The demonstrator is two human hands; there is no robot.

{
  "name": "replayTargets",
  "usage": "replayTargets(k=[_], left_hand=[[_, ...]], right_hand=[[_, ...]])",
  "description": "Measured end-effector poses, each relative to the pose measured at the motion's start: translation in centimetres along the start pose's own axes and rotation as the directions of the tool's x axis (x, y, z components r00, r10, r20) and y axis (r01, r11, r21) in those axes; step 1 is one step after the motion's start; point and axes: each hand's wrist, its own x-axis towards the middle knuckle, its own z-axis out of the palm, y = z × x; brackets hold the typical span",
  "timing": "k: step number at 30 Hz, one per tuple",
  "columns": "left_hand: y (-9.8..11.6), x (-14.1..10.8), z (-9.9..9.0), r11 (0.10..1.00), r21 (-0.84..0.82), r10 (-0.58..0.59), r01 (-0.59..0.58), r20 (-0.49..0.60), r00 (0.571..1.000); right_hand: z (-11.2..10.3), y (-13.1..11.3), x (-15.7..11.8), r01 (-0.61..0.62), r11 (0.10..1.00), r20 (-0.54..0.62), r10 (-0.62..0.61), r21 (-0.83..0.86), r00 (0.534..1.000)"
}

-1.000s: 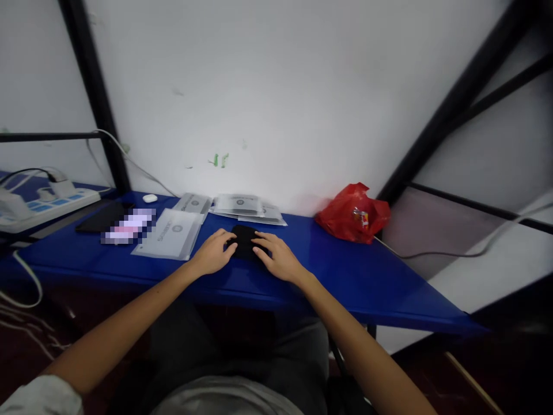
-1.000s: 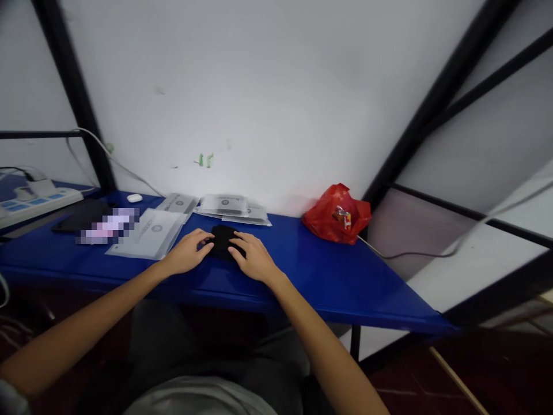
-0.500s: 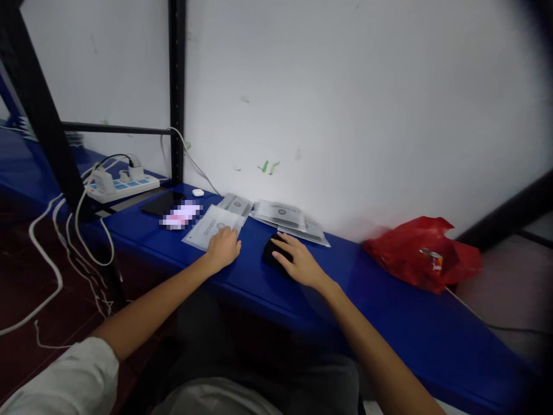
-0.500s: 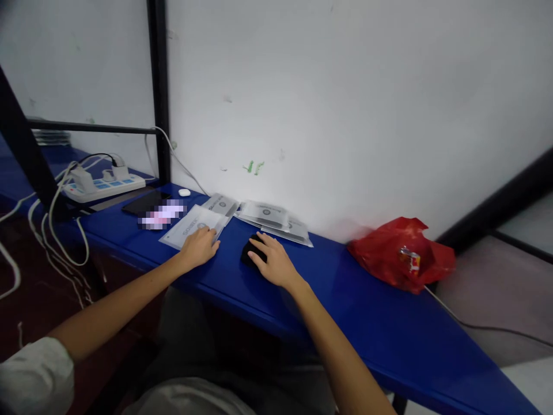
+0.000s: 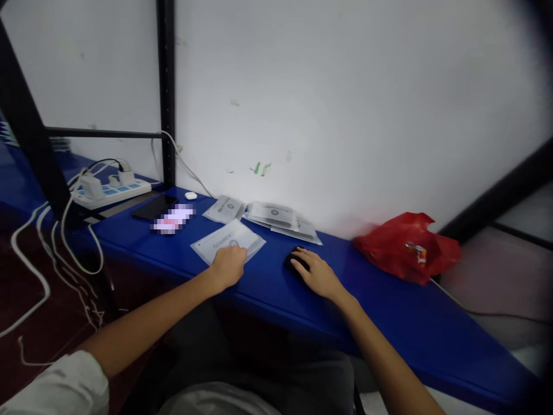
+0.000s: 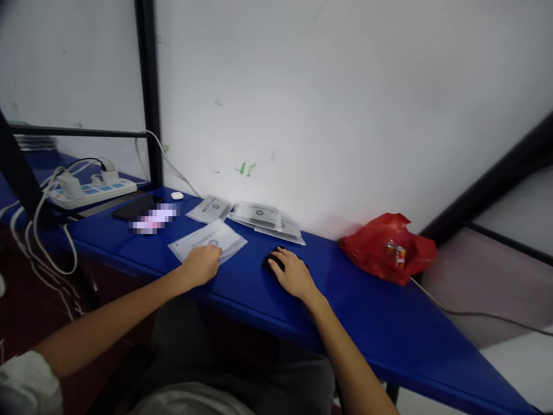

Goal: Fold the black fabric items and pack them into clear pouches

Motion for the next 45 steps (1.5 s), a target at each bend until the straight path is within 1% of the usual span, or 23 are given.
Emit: replayTargets(k=[3,5,7,8,10,11,13,14,16,18,22,24,26,29,31,33,34,36,37,39,41,43,45], left_hand=[[2.7,-0.7,0.1,0.980,0.061,0.193,-0.190,-0.054,0.980],[4.0,-0.5,-0.2,0.961,0.106,0.266,-0.255,-0.104,0.958],[4.8,0.1,-0.7,0.953,0.132,0.291,-0.274,-0.139,0.946],[5.0,0.6,-0.9,0.951,0.135,0.299,-0.280,-0.150,0.943],[5.3,1.8,-1.4,0.950,0.126,0.304,-0.286,-0.165,0.938],[5.4,2.3,-1.6,0.951,0.113,0.305,-0.289,-0.172,0.937],[5.6,3.3,-2.0,0.951,0.075,0.307,-0.299,-0.184,0.934],[5.8,3.6,-2.1,0.949,0.053,0.314,-0.310,-0.187,0.931],[6.2,4.1,-2.2,0.938,0.014,0.343,-0.347,-0.196,0.919],[6.5,4.3,-2.2,0.920,-0.018,0.379,-0.392,-0.213,0.900],[6.0,4.6,-1.6,0.896,-0.082,0.401,-0.436,-0.268,0.876],[5.3,4.6,-0.9,0.885,-0.093,0.412,-0.457,-0.303,0.859],[4.4,4.5,-0.2,0.871,-0.085,0.436,-0.485,-0.323,0.840],[3.0,4.3,0.7,0.872,-0.047,0.449,-0.487,-0.318,0.835],[2.2,4.3,1.2,0.884,-0.025,0.434,-0.466,-0.326,0.840],[1.6,4.3,1.6,0.891,-0.024,0.416,-0.453,-0.357,0.836],[1.3,4.3,1.7,0.892,-0.029,0.409,-0.451,-0.372,0.833],[0.8,4.3,2.1,0.895,-0.037,0.396,-0.445,-0.392,0.830],[0.7,4.3,2.3,0.897,-0.040,0.389,-0.439,-0.399,0.831],[0.4,4.3,2.7,0.904,-0.050,0.369,-0.425,-0.413,0.833],[0.3,4.3,3.1,0.909,-0.063,0.349,-0.412,-0.427,0.834],[0.2,4.3,3.3,0.913,-0.072,0.335,-0.402,-0.430,0.838],[0.2,4.2,3.5,0.916,-0.075,0.328,-0.394,-0.424,0.844]], right_hand=[[-1.6,1.7,-2.3,-0.134,0.988,0.017,0.136,-0.076,0.991],[-2.7,2.2,-3.7,-0.203,0.967,-0.001,0.205,-0.155,0.979],[-3.7,1.7,-5.0,-0.235,0.949,-0.097,0.219,-0.212,0.971],[-4.0,1.2,-5.5,-0.230,0.949,-0.167,0.196,-0.215,0.966],[-4.4,-0.5,-6.3,-0.144,0.978,-0.300,0.093,-0.150,0.949],[-4.4,-1.4,-6.5,-0.050,0.993,-0.316,0.013,-0.109,0.949],[-4.3,-3.3,-6.7,0.121,0.992,-0.282,-0.126,-0.035,0.951],[-4.1,-4.1,-6.5,0.167,0.986,-0.254,-0.164,-0.010,0.953],[-3.6,-5.2,-5.9,0.202,0.979,-0.173,-0.195,0.025,0.966],[-3.0,-5.5,-4.9,0.191,0.981,-0.086,-0.187,0.040,0.979],[-1.8,-4.4,-2.8,0.049,0.999,0.006,-0.049,-0.020,0.999],[-1.4,-3.7,-2.1,-0.028,0.999,0.020,0.029,-0.031,0.999],[-1.0,-3.2,-1.8,-0.057,0.998,0.047,0.057,-0.007,0.997],[-0.9,-3.4,-2.4,0.040,0.996,0.042,-0.044,0.084,0.998],[-1.5,-3.7,-3.4,0.153,0.971,-0.041,-0.148,0.183,0.988],[-2.7,-3.5,-4.6,0.213,0.944,-0.166,-0.175,0.253,0.971],[-3.4,-3.1,-5.3,0.208,0.942,-0.224,-0.150,0.262,0.963],[-5.0,-1.5,-6.5,0.139,0.968,-0.326,-0.064,0.210,0.943],[-5.6,-0.5,-7.0,0.078,0.984,-0.336,-0.019,0.162,0.942],[-6.5,1.7,-7.8,-0.076,0.997,-0.271,0.081,0.029,0.959],[-6.7,3.4,-8.4,-0.197,0.978,-0.121,0.188,-0.074,0.975],[-6.3,4.1,-8.7,-0.239,0.964,-0.028,0.237,-0.113,0.971],[-5.7,4.2,-8.9,-0.221,0.971,0.017,0.224,-0.091,0.974]])
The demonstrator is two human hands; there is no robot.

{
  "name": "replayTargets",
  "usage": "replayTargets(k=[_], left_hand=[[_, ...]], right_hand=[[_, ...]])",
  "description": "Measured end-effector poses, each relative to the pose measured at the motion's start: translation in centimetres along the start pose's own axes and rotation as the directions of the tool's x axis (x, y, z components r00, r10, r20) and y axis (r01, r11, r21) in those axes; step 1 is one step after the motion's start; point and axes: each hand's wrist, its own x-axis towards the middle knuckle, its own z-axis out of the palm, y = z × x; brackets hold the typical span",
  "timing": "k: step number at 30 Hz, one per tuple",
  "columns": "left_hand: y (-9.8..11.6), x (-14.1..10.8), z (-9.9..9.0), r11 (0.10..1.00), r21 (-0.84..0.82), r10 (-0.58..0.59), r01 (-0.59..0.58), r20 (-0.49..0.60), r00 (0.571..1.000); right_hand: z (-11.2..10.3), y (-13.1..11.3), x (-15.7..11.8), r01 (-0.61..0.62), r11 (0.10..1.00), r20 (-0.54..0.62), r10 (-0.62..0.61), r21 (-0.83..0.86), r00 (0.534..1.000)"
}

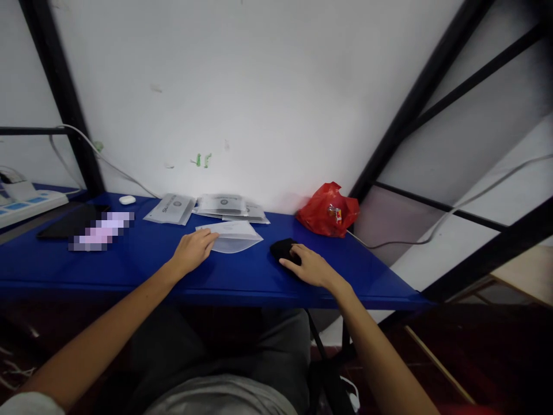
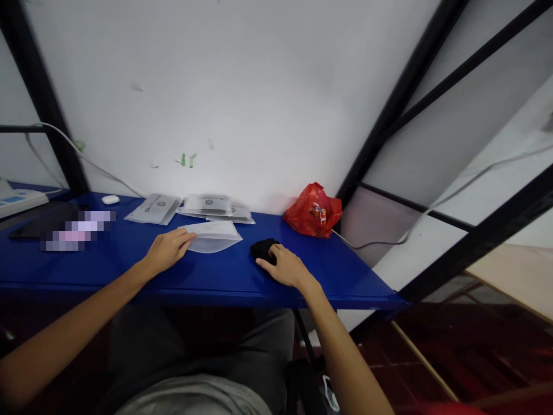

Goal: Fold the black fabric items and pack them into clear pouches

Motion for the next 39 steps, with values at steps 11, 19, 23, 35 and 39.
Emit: replayTargets(k=[11,19,23,35,39], left_hand=[[0.1,-0.3,-0.2,0.999,0.043,-0.016,0.016,0.019,1.000],[-0.1,-0.2,0.3,0.995,0.097,0.022,-0.021,-0.009,1.000],[-0.1,-0.3,0.3,0.993,0.112,0.042,-0.040,-0.018,0.999],[0.2,-0.2,0.1,0.990,0.134,0.050,-0.049,-0.003,0.999],[0.8,0.1,-0.3,0.976,0.212,0.043,-0.051,0.040,0.998]], right_hand=[[0.5,0.0,0.1,0.086,0.996,0.147,-0.085,-0.002,0.985],[1.0,-1.9,0.3,-0.016,0.986,0.044,0.023,-0.165,0.999],[1.5,-2.0,0.9,0.015,0.990,0.034,-0.010,-0.142,0.999],[2.7,-2.4,1.8,-0.028,0.998,-0.025,0.027,-0.058,0.999],[2.9,-2.3,2.6,-0.052,0.991,-0.046,0.047,-0.125,0.998]])
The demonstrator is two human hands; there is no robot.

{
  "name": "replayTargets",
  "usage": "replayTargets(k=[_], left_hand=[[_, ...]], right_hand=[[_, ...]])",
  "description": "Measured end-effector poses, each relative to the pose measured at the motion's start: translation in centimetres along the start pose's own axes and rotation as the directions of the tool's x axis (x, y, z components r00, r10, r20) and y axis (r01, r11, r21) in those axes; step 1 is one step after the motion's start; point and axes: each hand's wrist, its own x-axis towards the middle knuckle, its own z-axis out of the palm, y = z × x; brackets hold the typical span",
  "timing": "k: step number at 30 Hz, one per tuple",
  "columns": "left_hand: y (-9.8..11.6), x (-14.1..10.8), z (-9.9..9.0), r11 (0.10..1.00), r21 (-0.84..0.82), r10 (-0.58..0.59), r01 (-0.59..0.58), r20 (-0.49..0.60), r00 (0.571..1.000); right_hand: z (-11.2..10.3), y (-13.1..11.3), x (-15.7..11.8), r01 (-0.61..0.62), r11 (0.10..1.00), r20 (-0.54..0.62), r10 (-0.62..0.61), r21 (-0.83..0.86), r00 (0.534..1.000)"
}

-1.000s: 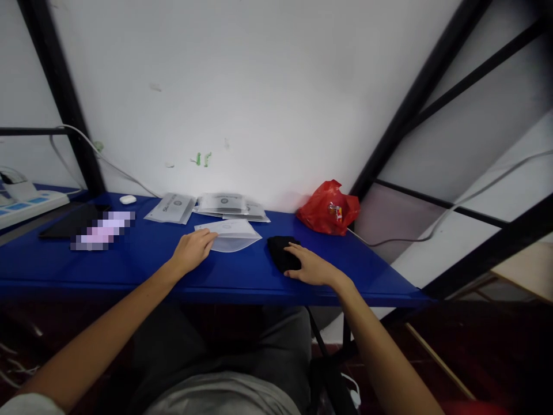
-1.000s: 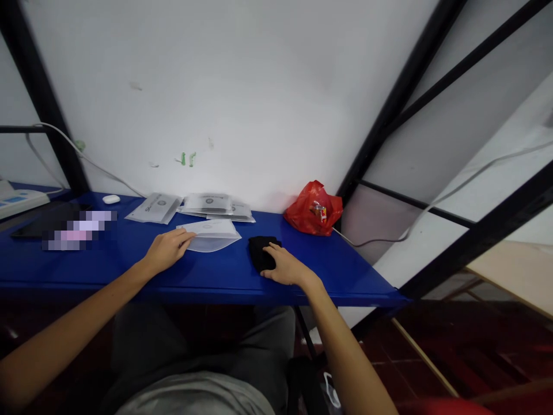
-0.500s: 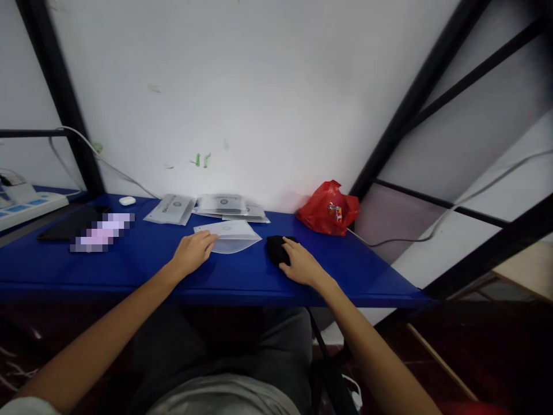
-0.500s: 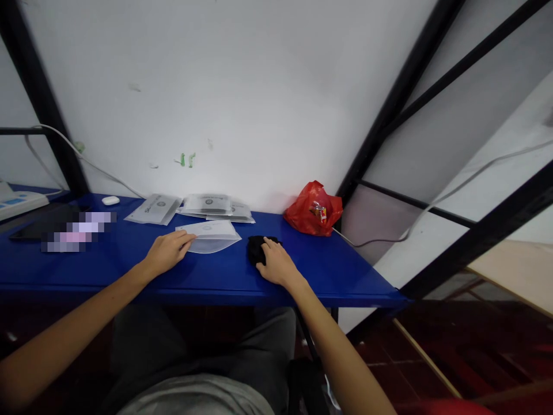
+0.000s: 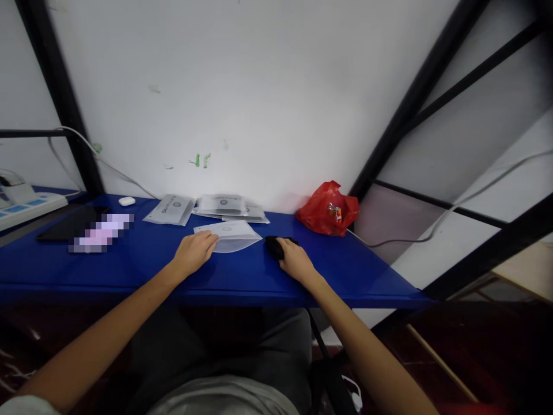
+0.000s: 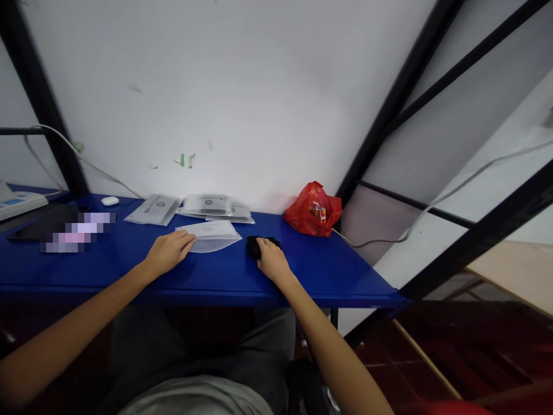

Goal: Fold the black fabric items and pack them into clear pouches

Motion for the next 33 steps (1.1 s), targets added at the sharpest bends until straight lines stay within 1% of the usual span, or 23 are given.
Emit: replayTargets(k=[3,5,8,10,12,14,15,16,17,19,21,23,25,28,29,31,33], left_hand=[[0.9,0.5,-0.8,0.995,0.100,0.008,-0.016,0.083,0.996],[1.5,0.8,-1.5,0.987,0.157,0.013,-0.032,0.124,0.992],[2.0,1.3,-2.5,0.979,0.205,-0.014,-0.017,0.148,0.989],[2.1,1.6,-3.0,0.977,0.215,-0.041,0.005,0.166,0.985],[2.1,1.7,-3.4,0.976,0.216,-0.057,0.015,0.191,0.980],[2.2,1.9,-3.8,0.978,0.208,-0.055,0.009,0.218,0.974],[2.3,1.9,-3.9,0.980,0.199,-0.050,0.003,0.234,0.971],[2.5,2.0,-4.1,0.982,0.187,-0.044,-0.003,0.248,0.968],[2.7,2.0,-4.3,0.985,0.172,-0.040,-0.006,0.260,0.965],[3.0,2.2,-4.7,0.991,0.133,-0.035,-0.001,0.273,0.961],[3.3,2.3,-5.1,0.996,0.085,-0.046,0.024,0.273,0.961],[3.5,2.4,-5.4,0.998,0.032,-0.065,0.058,0.269,0.961],[3.6,2.5,-5.4,0.997,-0.014,-0.072,0.079,0.264,0.962],[3.8,2.6,-5.0,0.996,-0.055,-0.052,0.069,0.258,0.965],[3.9,2.6,-4.9,0.996,-0.062,-0.046,0.065,0.259,0.965],[4.1,2.7,-4.6,0.995,-0.079,-0.044,0.066,0.255,0.966],[4.0,2.8,-4.5,0.992,-0.102,-0.055,0.081,0.236,0.970]], right_hand=[[-0.2,-0.2,0.4,0.007,1.000,-0.006,-0.007,-0.020,1.000],[-0.6,-0.5,0.1,0.034,0.999,-0.005,-0.034,0.002,0.999],[-1.4,-1.1,-0.9,0.142,0.984,-0.003,-0.143,0.105,0.990],[-2.0,-1.7,-1.9,0.223,0.957,-0.071,-0.213,0.187,0.974],[-2.5,-2.4,-2.7,0.306,0.919,-0.225,-0.252,0.247,0.941],[-2.5,-3.2,-3.1,0.403,0.875,-0.393,-0.283,0.267,0.875],[-2.4,-3.6,-3.2,0.453,0.852,-0.447,-0.309,0.263,0.839],[-2.2,-4.0,-3.2,0.500,0.829,-0.471,-0.346,0.252,0.811],[-2.0,-4.4,-3.2,0.537,0.809,-0.470,-0.388,0.237,0.793],[-1.3,-5.0,-2.9,0.584,0.785,-0.420,-0.469,0.203,0.777],[-0.6,-5.2,-2.4,0.603,0.782,-0.372,-0.517,0.161,0.771],[-0.2,-5.2,-2.0,0.599,0.791,-0.360,-0.526,0.124,0.770],[-0.1,-5.1,-1.8,0.561,0.820,-0.362,-0.492,0.112,0.792],[-0.2,-5.0,-1.7,0.449,0.883,-0.383,-0.372,0.137,0.846],[-0.2,-5.1,-1.7,0.417,0.897,-0.392,-0.333,0.149,0.857],[-0.2,-5.2,-1.9,0.387,0.906,-0.405,-0.295,0.168,0.865],[0.0,-5.2,-2.1,0.422,0.892,-0.391,-0.335,0.161,0.857]])
